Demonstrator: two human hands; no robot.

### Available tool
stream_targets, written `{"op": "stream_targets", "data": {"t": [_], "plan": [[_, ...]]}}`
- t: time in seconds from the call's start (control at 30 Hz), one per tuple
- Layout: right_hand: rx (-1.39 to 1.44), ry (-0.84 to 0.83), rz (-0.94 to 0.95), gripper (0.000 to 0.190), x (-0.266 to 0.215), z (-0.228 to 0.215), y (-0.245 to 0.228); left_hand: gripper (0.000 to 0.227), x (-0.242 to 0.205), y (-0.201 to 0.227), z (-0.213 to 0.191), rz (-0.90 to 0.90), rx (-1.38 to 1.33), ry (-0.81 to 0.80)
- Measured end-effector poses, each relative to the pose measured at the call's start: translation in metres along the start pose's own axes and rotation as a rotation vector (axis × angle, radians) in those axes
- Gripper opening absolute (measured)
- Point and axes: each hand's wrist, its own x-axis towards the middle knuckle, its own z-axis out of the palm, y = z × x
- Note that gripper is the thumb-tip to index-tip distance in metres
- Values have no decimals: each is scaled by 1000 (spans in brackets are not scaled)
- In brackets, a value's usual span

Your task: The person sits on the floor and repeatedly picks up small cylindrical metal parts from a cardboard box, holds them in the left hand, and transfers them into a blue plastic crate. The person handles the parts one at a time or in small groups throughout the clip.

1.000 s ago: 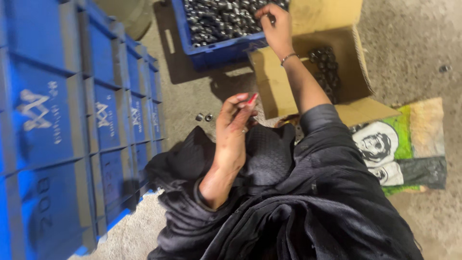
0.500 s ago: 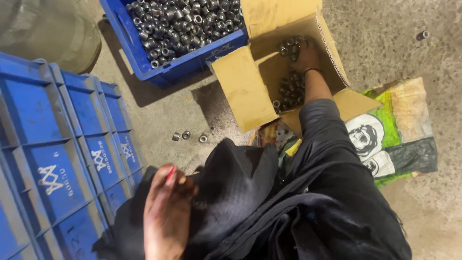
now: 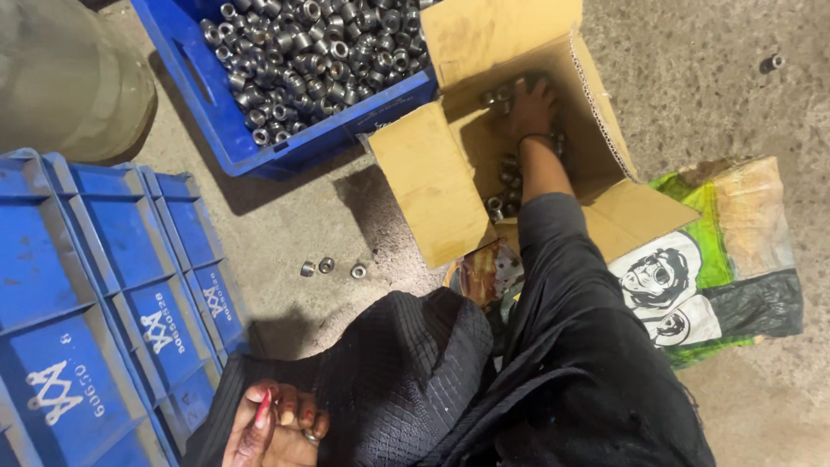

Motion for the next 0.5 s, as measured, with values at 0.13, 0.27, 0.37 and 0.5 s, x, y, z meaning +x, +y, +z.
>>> {"op": "stream_targets", "data": {"t": [0.13, 0.27, 0.37, 0.5], "plan": [[75, -58, 1, 123, -5, 13, -5, 21, 2, -2, -16, -68, -1, -31], [61, 27, -331, 117, -7, 4, 17, 18, 1, -2, -32, -127, -51, -74], [104, -157, -361, 121, -5, -4, 14, 16, -4, 1, -36, -112, -35, -60], [62, -141, -131, 114, -11, -3, -3, 17, -3, -2, -34, -111, -87, -71]]}}
